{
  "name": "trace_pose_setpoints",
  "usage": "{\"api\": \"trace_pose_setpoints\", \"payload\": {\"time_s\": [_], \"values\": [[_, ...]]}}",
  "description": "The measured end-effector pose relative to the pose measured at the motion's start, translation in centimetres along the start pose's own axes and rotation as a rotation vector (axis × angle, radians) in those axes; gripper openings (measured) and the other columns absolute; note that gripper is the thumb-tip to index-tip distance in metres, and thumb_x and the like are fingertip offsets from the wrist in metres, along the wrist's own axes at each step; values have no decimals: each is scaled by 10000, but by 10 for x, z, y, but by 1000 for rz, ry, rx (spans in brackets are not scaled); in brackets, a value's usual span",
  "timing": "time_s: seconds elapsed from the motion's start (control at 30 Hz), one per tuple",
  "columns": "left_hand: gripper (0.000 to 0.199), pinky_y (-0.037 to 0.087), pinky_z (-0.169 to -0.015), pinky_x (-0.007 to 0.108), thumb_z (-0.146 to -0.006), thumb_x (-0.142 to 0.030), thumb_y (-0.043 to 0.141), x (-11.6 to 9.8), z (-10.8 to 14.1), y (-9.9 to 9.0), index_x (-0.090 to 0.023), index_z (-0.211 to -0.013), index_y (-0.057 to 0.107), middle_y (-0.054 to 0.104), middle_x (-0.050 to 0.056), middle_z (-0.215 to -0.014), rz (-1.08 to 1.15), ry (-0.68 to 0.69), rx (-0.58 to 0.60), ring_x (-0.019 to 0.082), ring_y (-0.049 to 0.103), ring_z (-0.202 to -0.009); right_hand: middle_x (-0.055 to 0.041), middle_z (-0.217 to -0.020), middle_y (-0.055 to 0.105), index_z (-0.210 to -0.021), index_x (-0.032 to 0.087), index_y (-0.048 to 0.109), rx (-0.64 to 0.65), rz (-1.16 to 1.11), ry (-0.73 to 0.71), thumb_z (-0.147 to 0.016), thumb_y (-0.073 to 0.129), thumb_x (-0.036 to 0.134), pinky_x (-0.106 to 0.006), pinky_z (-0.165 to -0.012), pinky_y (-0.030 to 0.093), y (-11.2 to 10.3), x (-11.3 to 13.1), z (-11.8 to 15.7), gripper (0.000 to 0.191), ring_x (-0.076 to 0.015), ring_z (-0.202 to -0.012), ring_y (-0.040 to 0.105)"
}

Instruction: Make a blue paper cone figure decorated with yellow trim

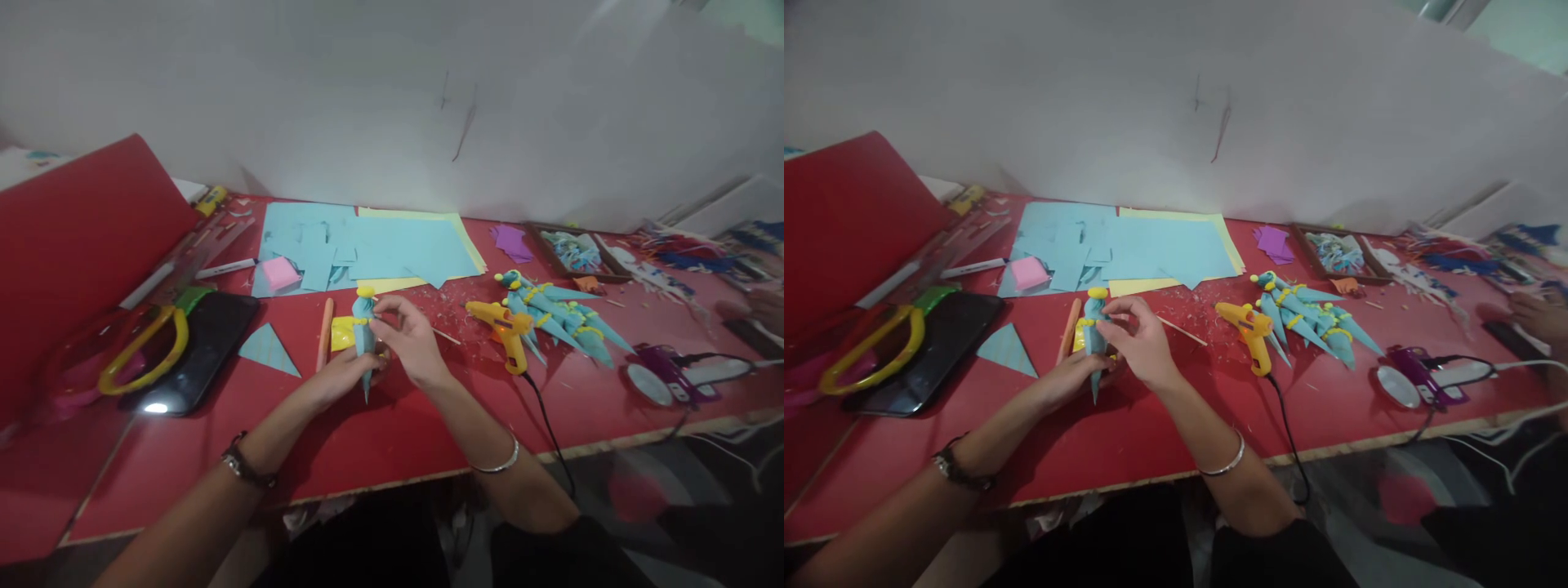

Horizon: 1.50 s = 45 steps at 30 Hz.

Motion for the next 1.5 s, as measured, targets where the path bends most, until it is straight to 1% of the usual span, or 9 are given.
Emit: {"api": "trace_pose_setpoints", "payload": {"time_s": [0.13,0.3,0.8,0.97,1.03,1.13,1.3,1.4,1.5], "values": [[161,264,-490,250,-603,-284,452,-2,1,0,-181,-490,401,396,-33,-469,-61,-30,-19,101,335,-477,-12,-943,577,-880,243,483,65,-79,150,-665,615,335,-286,-740,504,0,-8,-3,269,-148,-904,555],[176,280,-505,249,-619,-288,445,-2,1,-2,-181,-486,401,404,-28,-476,-78,10,39,105,349,-488,-24,-1021,599,-974,252,497,118,-181,238,-667,623,314,-314,-760,513,1,-10,-4,337,-170,-952,570],[178,273,-496,251,-619,-287,464,0,0,-2,-179,-485,415,414,-19,-475,-55,-1,35,105,353,-485,-2,-1033,602,-921,259,531,72,-186,258,-630,650,295,-294,-760,513,0,-14,-5,316,-156,-939,570],[129,250,-459,234,-619,-210,448,-1,-5,0,-173,-505,401,359,-37,-437,128,88,96,77,313,-430,-23,-1113,560,-1023,274,495,178,-153,178,-718,556,400,-301,-792,502,2,-9,-4,336,-169,-1012,541],[105,225,-431,222,-607,-180,446,-5,-5,0,-173,-521,386,332,-50,-428,240,100,64,62,279,-402,-32,-1150,534,-1075,281,475,193,-133,129,-763,489,444,-305,-821,488,3,-8,-4,352,-168,-1027,533],[107,208,-411,205,-613,-169,457,-12,-4,-2,-168,-534,384,322,-59,-430,326,76,-29,49,254,-387,-41,-1121,529,-1088,281,461,128,-83,62,-802,417,465,-315,-845,470,2,-8,-3,342,-155,-991,545],[142,246,-428,193,-653,-198,475,-17,-4,-14,-160,-534,406,313,-60,-427,342,90,-115,51,269,-408,-32,-960,515,-978,255,522,22,168,-123,-787,486,318,-281,-772,482,0,0,2,205,-133,-881,545],[239,250,-426,196,-683,-253,501,-15,-4,-21,-161,-497,383,332,-53,-450,308,132,-158,54,292,-427,-35,-947,498,-918,238,576,57,355,-262,-775,493,217,-272,-772,474,1,7,4,166,-124,-861,535],[269,248,-425,193,-703,-314,528,-12,-5,-26,-159,-519,408,352,-56,-477,278,133,-235,53,303,-440,-35,-905,515,-885,220,609,63,497,-325,-773,499,185,-283,-757,470,0,10,4,160,-123,-815,538]]}}
Point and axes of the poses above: each hand's wrist, its own z-axis away from the middle knuckle, its own y-axis out of the palm, x = y × z, the point moved 2 cm from there along -z, towards the middle knuckle
